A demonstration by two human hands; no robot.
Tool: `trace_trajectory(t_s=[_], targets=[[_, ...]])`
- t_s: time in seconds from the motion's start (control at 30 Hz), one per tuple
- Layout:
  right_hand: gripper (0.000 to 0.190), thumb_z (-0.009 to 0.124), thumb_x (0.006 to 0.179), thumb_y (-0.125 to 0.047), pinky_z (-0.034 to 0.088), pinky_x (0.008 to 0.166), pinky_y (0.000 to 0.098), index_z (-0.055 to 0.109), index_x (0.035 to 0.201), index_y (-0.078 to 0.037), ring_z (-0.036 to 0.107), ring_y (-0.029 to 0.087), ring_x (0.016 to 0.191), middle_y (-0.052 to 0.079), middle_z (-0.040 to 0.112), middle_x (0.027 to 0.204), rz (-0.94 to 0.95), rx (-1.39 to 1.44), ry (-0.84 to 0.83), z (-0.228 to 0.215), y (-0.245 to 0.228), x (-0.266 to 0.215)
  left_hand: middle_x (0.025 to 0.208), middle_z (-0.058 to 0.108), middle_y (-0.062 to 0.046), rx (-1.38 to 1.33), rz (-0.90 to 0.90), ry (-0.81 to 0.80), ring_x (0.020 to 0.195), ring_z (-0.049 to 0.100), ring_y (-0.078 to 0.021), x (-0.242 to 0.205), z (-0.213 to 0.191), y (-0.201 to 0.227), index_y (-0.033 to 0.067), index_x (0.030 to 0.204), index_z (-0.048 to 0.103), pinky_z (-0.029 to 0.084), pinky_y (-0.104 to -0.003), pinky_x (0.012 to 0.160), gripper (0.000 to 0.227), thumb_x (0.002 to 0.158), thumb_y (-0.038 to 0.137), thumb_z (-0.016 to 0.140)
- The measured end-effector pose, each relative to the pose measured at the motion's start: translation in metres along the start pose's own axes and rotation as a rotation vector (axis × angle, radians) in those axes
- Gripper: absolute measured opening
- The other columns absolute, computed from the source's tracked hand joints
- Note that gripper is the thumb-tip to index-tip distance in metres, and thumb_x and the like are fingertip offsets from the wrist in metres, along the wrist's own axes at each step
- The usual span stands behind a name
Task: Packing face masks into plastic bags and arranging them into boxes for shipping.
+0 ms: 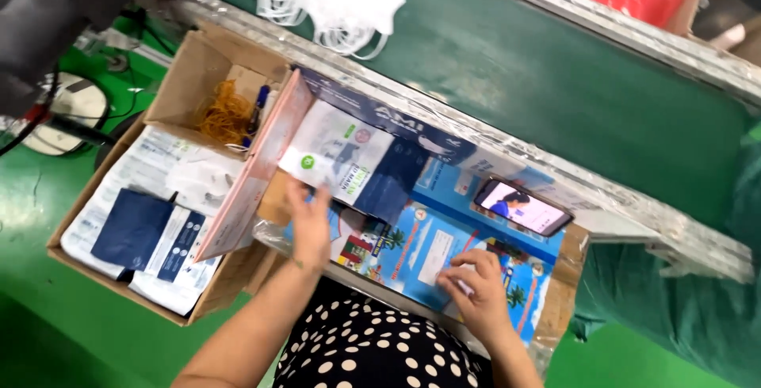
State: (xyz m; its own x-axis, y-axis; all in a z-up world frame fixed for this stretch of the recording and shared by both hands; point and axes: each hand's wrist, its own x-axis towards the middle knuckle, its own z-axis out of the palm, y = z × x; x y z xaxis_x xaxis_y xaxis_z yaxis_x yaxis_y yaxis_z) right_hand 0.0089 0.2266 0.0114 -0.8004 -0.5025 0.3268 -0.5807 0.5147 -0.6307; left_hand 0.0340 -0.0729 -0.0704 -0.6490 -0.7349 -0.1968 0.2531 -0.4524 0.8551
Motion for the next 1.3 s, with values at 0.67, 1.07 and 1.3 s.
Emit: trace_trajectory(t_s=[0.67,1.07,1.3], targets=[[0.028,0.075,0.088,-0.016,0.055,0.087,0.0326,0.073,0.115,-0.009,0.070,0.020,0.100,0.008,0.063,0.126,0.240,0.261,-0.137,0.029,0.029,-0.002,0.133,0.063,-0.018,1.593,1.143,0.125,0.120,0.049,-0.0395,0.158,-0.012,0.156,0.0107,0.128,0.071,0.033,-0.053,0.094,0.032,0.099,0.024,0.069],[0.013,0.075,0.085,-0.012,0.056,0.079,0.0360,0.074,0.097,-0.006,0.071,0.028,0.091,0.009,0.072,0.100,0.108,0.093,0.097,0.046,0.053,-0.016,0.130,0.063,-0.021,2.119,0.968,-0.673,0.143,0.036,-0.0482,0.269,0.237,0.037,0.0021,0.140,0.056,0.012,-0.073,0.110,0.078,0.069,0.031,0.072],[0.014,0.076,0.086,-0.012,0.056,0.080,0.0367,0.075,0.098,-0.006,0.070,0.029,0.092,0.009,0.072,0.100,0.124,0.073,0.130,0.048,0.062,-0.015,0.106,0.077,-0.011,2.217,1.219,-0.622,0.142,0.047,-0.0311,0.284,0.237,0.021,0.0076,0.100,0.082,0.012,-0.062,0.123,0.028,0.097,0.019,0.057]])
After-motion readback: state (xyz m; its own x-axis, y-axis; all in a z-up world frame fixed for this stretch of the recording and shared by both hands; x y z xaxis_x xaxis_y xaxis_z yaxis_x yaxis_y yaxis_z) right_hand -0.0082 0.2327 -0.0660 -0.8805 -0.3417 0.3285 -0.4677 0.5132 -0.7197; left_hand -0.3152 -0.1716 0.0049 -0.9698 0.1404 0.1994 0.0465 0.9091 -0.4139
